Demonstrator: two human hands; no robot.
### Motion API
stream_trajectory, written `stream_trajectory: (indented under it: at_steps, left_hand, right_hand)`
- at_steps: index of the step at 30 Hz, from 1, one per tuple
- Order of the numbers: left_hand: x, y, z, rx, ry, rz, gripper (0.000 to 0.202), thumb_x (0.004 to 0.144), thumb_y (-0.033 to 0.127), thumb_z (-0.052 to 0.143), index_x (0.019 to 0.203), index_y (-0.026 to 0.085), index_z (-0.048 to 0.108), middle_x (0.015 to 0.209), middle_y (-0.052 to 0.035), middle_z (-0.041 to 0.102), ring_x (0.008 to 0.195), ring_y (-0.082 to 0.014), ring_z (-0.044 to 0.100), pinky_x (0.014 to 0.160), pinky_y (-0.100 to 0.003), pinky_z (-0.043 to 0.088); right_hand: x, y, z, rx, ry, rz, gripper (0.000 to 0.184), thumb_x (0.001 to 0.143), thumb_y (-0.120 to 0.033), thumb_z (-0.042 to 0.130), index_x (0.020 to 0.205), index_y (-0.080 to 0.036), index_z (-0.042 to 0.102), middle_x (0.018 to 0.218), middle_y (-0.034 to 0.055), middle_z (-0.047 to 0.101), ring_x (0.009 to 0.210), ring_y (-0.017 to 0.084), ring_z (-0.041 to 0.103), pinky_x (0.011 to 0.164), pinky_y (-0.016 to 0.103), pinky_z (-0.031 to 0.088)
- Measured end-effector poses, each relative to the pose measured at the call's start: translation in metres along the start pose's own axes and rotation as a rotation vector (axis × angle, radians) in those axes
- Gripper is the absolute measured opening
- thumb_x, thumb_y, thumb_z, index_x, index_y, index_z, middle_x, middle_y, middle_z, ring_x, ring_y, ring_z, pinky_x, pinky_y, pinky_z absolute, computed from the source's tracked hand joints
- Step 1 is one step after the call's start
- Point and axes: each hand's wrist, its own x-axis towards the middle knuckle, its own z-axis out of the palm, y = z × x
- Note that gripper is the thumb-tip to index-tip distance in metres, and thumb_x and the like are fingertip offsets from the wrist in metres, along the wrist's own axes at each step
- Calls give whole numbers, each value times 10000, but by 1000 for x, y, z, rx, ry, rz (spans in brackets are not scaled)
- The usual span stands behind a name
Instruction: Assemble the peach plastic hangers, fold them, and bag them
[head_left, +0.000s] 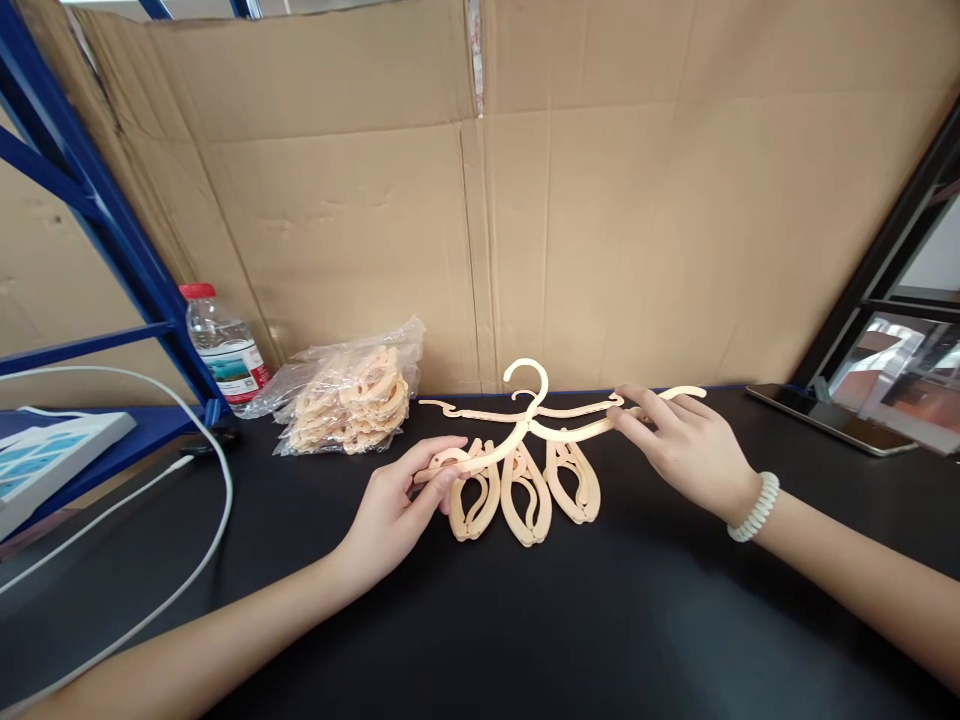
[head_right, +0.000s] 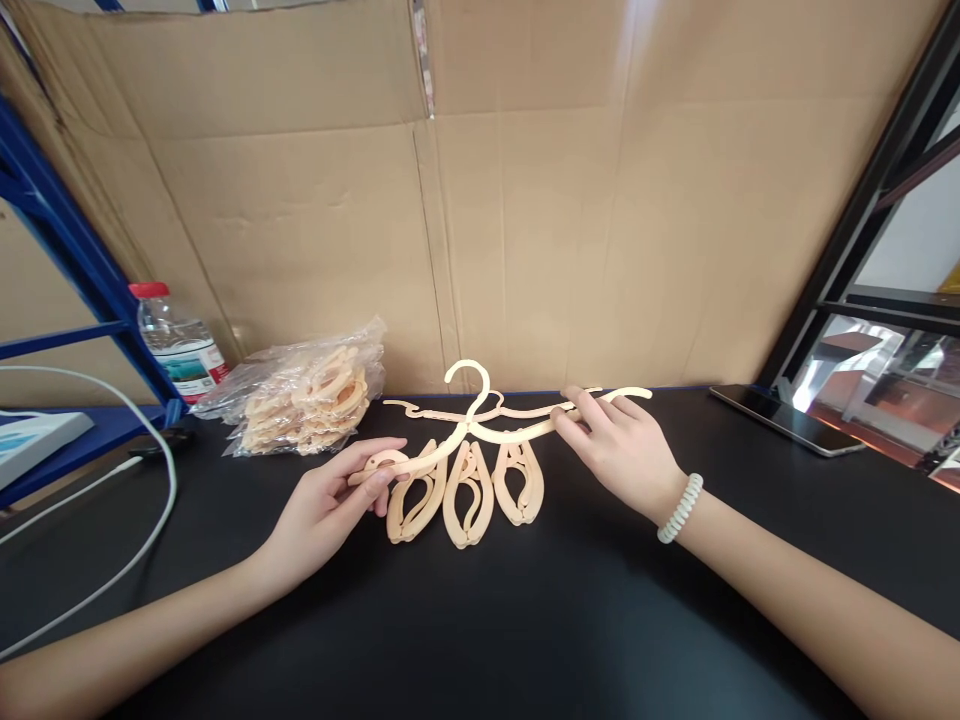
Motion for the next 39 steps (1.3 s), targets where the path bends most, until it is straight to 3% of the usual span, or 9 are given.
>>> stream_trajectory:
  at_steps: [8,12,15,17,21,24,27,33,39]
  left_hand:
    - [-2,-2,0,27,-1,-6,288,928,359,546,1168,218,618,642,24,609,591,-158,630,627,-262,553]
    - [-2,-2,0,30,-9,-10,294,934,365,538,1178,217,609,642,26,602,604,-158,629,650,-267,554]
    - [-2,-1,0,5,0,-23,302,937,382,531,1174,206,598,638,29,580,601,-154,610,631,-263,548]
    - [-1,-1,0,-21,14,-38,304,933,390,535,1160,196,594,636,31,566,591,-147,591,616,-259,544]
    - [0,1,0,-57,30,-66,304,922,398,549,1142,193,591,641,34,564,584,-140,580,612,-261,536]
    - [1,2,0,-95,48,-90,318,902,413,573,1132,194,596,702,22,596,586,-135,589,605,-264,531]
    - [2,6,-1,-140,73,-122,331,870,421,611,1104,187,610,756,1,641,573,-129,587,603,-270,524]
    - [6,22,-4,-367,218,-171,290,792,381,720,974,163,661,709,-7,646,565,-116,532,609,-270,487]
    - [-3,42,3,-579,155,-290,251,747,361,759,675,155,637,704,3,588,600,-93,470,591,-225,442]
  right_hand:
    - [2,-4,-3,264,-84,143,372,895,12,345,922,-205,647,1325,149,594,789,240,665,704,431,526]
    - [-1,-5,0,298,-79,129,338,899,3,366,944,-205,630,1364,160,557,960,296,662,813,505,540]
    - [-7,-6,5,411,-52,100,353,906,0,363,1073,-203,598,1371,174,535,1118,312,620,861,493,553]
    - [-11,-8,9,517,-29,118,349,923,-19,366,1144,-204,563,1377,182,523,1094,293,640,825,461,578]
    - [-14,-11,13,782,-15,199,142,959,-129,460,1002,-237,540,1235,110,637,1010,245,680,809,412,597]
    - [-11,-14,11,994,-29,354,65,939,-234,557,1002,-247,551,1071,72,694,941,235,693,801,412,605]
    - [-6,-15,6,1252,-50,581,232,871,-336,672,1074,-243,609,1012,64,697,904,229,690,847,428,599]
    - [1,-13,-7,1770,-27,988,241,789,-383,766,977,-255,686,954,44,678,894,202,644,878,420,564]
    - [10,-29,-22,2022,-32,1179,159,811,-380,743,875,-248,679,877,13,579,729,131,539,764,335,559]
